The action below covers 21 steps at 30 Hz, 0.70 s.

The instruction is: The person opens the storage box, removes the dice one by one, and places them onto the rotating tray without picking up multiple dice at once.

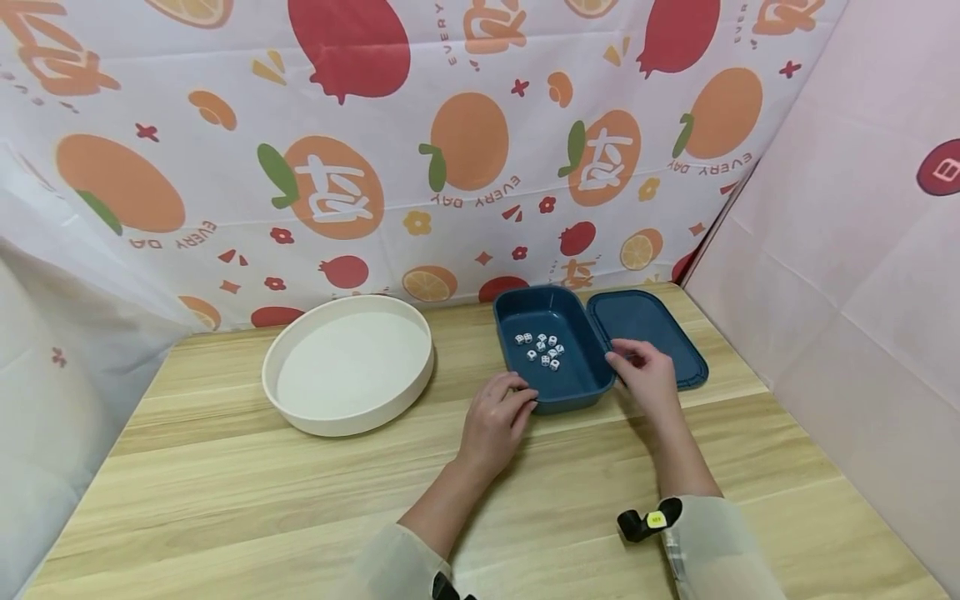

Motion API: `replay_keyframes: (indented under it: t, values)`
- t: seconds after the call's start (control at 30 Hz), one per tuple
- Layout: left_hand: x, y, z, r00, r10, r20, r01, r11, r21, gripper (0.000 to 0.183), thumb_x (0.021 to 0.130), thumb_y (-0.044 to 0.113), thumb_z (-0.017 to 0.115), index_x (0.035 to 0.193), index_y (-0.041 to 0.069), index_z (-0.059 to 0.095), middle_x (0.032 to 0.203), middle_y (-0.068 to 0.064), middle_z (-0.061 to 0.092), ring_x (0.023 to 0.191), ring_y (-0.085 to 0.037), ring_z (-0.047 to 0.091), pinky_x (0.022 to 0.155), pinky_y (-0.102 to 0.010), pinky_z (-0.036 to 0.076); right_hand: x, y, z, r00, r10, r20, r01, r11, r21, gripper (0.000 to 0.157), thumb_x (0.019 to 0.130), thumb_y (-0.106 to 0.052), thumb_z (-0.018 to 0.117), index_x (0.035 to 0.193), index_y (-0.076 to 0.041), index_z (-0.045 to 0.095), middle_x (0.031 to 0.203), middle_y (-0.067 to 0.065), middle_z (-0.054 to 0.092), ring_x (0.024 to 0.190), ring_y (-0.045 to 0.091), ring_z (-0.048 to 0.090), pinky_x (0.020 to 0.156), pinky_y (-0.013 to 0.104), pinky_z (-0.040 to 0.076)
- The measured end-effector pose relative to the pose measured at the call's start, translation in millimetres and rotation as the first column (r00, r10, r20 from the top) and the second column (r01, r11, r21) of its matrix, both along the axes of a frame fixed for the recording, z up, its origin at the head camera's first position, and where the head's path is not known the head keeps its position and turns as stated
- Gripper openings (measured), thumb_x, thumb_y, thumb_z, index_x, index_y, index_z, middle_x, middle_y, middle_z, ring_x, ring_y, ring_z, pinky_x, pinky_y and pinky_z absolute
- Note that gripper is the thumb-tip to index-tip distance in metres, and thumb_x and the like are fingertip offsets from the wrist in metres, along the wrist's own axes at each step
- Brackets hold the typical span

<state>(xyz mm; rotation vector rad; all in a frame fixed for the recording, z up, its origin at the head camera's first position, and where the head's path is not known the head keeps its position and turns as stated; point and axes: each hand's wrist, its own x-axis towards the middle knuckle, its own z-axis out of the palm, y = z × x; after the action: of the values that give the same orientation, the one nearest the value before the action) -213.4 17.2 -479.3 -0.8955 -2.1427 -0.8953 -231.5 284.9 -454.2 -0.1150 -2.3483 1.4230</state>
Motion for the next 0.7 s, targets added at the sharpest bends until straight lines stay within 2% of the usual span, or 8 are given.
replay_keyframes:
  t: [0.1, 0.53, 0.63, 0.7]
  values:
    - [1.1, -1.1, 0.2, 1.0, 0.002, 0.001, -0.002, 1.0, -0.005, 0.009, 0.088, 0.011, 0.074, 0.096, 0.008, 0.077, 0.101, -0.004, 0.068, 0.108, -0.019, 0.062, 0.102, -0.033, 0.051, -1.2, -7.9, -3.9, 0.999, 0.034, 0.018, -0.035, 0.998, 0.053, 0.026, 0.091, -0.021, 0.072, 0.112, -0.007, 0.073, 0.104, 0.012, 0.068, 0.079, 0.013, 0.054, 0.062, 0.015, 0.046]
    - [4.8, -9.5, 5.9, 1.0, 0.02, 0.02, -0.019, 0.999, -0.048, 0.014, 0.09, 0.015, 0.072, 0.102, 0.008, 0.076, 0.111, -0.008, 0.07, 0.117, -0.023, 0.061, 0.107, -0.035, 0.049, -5.5, -15.7, -8.4, 1.0, -0.001, 0.005, 0.001, 0.995, 0.102, 0.02, 0.09, -0.018, 0.072, 0.107, -0.009, 0.075, 0.099, 0.007, 0.068, 0.077, 0.017, 0.054, 0.061, 0.018, 0.045]
    - [4.1, -16.8, 11.7, 1.0, 0.029, 0.009, -0.028, 0.996, -0.083, 0.021, 0.089, 0.016, 0.073, 0.108, 0.007, 0.074, 0.116, -0.008, 0.069, 0.117, -0.024, 0.062, 0.106, -0.036, 0.05, -3.8, -14.2, -9.0, 1.0, -0.005, 0.009, 0.004, 0.994, 0.11, 0.02, 0.09, -0.019, 0.071, 0.108, -0.009, 0.075, 0.1, 0.007, 0.068, 0.078, 0.017, 0.054, 0.062, 0.018, 0.045]
    - [4.4, -25.2, 19.6, 0.999, 0.038, 0.001, -0.038, 0.993, -0.111, 0.026, 0.089, 0.017, 0.073, 0.112, 0.006, 0.072, 0.118, -0.009, 0.069, 0.115, -0.025, 0.063, 0.103, -0.039, 0.052, -1.3, -11.0, -8.9, 1.0, -0.01, 0.014, 0.008, 0.993, 0.12, 0.021, 0.091, -0.021, 0.071, 0.108, -0.009, 0.075, 0.101, 0.007, 0.068, 0.078, 0.017, 0.054, 0.062, 0.018, 0.045]
